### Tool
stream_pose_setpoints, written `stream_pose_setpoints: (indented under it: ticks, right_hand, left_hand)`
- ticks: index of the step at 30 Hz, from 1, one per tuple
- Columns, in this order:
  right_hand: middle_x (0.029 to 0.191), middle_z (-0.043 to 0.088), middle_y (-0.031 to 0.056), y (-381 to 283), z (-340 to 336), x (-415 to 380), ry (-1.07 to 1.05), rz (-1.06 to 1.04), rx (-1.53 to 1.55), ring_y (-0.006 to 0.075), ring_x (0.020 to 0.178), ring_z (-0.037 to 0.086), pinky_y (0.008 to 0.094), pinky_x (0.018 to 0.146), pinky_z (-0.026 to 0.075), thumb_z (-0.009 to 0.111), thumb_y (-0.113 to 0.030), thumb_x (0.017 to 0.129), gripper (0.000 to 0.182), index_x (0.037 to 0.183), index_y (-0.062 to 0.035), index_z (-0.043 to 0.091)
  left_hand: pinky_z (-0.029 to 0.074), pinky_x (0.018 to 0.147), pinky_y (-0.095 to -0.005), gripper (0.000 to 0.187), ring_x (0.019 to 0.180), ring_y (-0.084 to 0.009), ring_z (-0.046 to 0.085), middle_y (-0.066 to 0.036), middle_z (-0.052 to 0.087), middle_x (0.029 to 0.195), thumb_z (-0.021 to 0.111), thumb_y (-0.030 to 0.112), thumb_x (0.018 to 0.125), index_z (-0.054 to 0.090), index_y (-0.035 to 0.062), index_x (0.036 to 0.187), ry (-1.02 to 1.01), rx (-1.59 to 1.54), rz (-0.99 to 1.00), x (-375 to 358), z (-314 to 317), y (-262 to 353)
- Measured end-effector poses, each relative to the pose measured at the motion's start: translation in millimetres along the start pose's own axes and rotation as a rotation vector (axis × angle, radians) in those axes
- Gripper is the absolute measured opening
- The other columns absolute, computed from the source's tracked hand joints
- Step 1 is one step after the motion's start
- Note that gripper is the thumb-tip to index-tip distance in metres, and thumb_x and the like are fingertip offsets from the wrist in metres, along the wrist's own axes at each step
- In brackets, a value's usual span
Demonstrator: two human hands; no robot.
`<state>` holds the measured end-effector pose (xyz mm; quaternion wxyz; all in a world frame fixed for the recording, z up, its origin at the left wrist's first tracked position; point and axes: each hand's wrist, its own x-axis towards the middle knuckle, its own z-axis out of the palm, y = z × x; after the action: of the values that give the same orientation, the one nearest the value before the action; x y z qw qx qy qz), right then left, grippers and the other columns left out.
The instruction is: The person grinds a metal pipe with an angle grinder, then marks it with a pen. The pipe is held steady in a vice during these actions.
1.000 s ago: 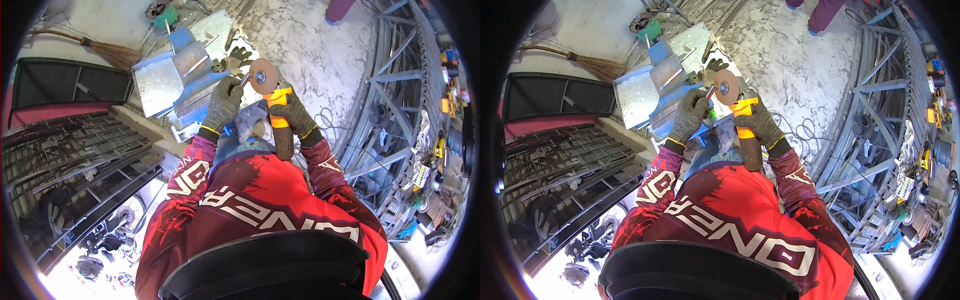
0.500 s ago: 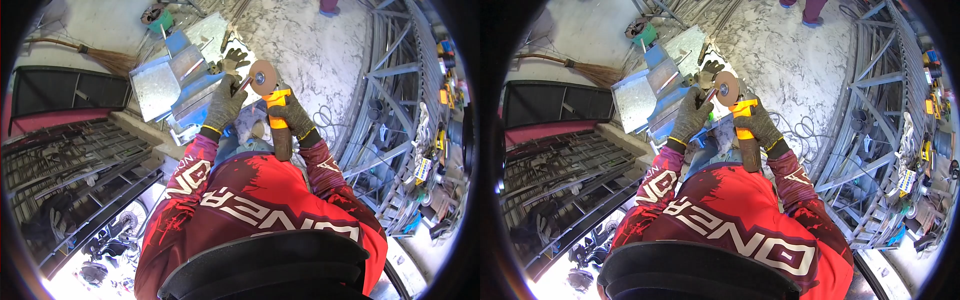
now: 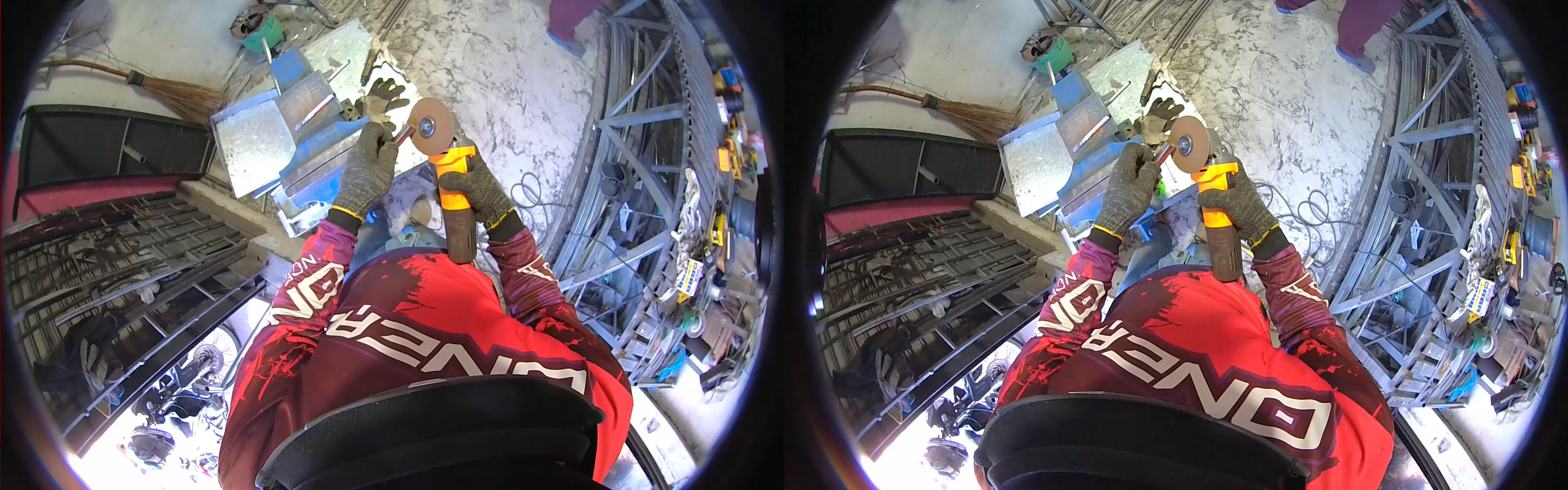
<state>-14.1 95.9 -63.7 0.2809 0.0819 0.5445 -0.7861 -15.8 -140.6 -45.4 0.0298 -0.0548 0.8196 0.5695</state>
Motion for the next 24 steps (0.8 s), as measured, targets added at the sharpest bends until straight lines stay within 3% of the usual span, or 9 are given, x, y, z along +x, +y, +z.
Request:
stream_pose_setpoints:
  ticks: [5, 7, 14, 20, 24]
  right_hand:
    - [0.099, 0.065, 0.0117, -3.3, 3.2, -1.7, -0.004, -0.01, 0.02, 0.025, 0.076, 0.07, 0.0403, 0.067, 0.062, 0.079, 0.002, 0.076, 0.06, 0.125, -0.0093, 0.046]
    - [0.099, 0.065, 0.0117, -0.8, 2.0, -1.0, -0.004, -0.005, 0.021, 0.0251, 0.076, 0.07, 0.0405, 0.067, 0.062, 0.079, 0.002, 0.076, 0.06, 0.125, -0.0092, 0.046]
    - [0.1, 0.065, 0.0121, 0.9, 1.2, -0.6, -0.003, 0.003, 0.005, 0.0257, 0.077, 0.071, 0.0404, 0.066, 0.062, 0.079, 0.002, 0.076, 0.06, 0.124, -0.0086, 0.046]
    - [0.1, 0.065, 0.012, 3.7, 3.7, -0.3, 0.012, -0.017, -0.005, 0.0258, 0.076, 0.071, 0.0405, 0.067, 0.063, 0.079, 0.002, 0.075, 0.061, 0.125, -0.0083, 0.046]
    - [0.1, 0.066, 0.0121, 0.0, 4.7, -2.4, -0.007, 0.006, 0.047, 0.0257, 0.076, 0.07, 0.0406, 0.067, 0.063, 0.08, 0.002, 0.075, 0.061, 0.125, -0.008, 0.047]
  left_hand:
    - [0.05, 0.072, -0.0403, 0.014, 0.075, -0.0259, 0.061, -0.017, 0.061, 0.083, 0.061, 0.009, 0.093, 0.056, 0.003, 0.104, 0.028, 0.057, 0.1, -0.7, -2.8, 8.4]
    - [0.05, 0.069, -0.0367, 0.016, 0.074, -0.019, 0.061, -0.012, 0.062, 0.083, 0.065, 0.012, 0.092, 0.058, 0.0012, 0.1, 0.032, 0.098, 0.112, -0.5, -3.7, 9.0]
    - [0.05, 0.068, -0.0355, 0.019, 0.072, -0.0181, 0.06, -0.012, 0.063, 0.084, 0.069, 0.012, 0.089, 0.058, 0.0011, 0.1, -0.001, 0.035, 0.046, 0.9, -3.6, 1.2]
    - [0.051, 0.07, -0.0349, 0.023, 0.075, -0.0165, 0.06, -0.01, 0.062, 0.083, 0.072, 0.013, 0.088, 0.057, 0.0007, 0.099, 0.053, 0.206, 0.117, -1.6, -3.0, 8.6]
    - [0.05, 0.063, -0.0335, 0.023, 0.068, -0.0152, 0.059, -0.008, 0.059, 0.08, 0.071, 0.015, 0.091, 0.055, 0.0019, 0.102, 0.033, 0.092, 0.092, -2.7, 0.6, -0.9]
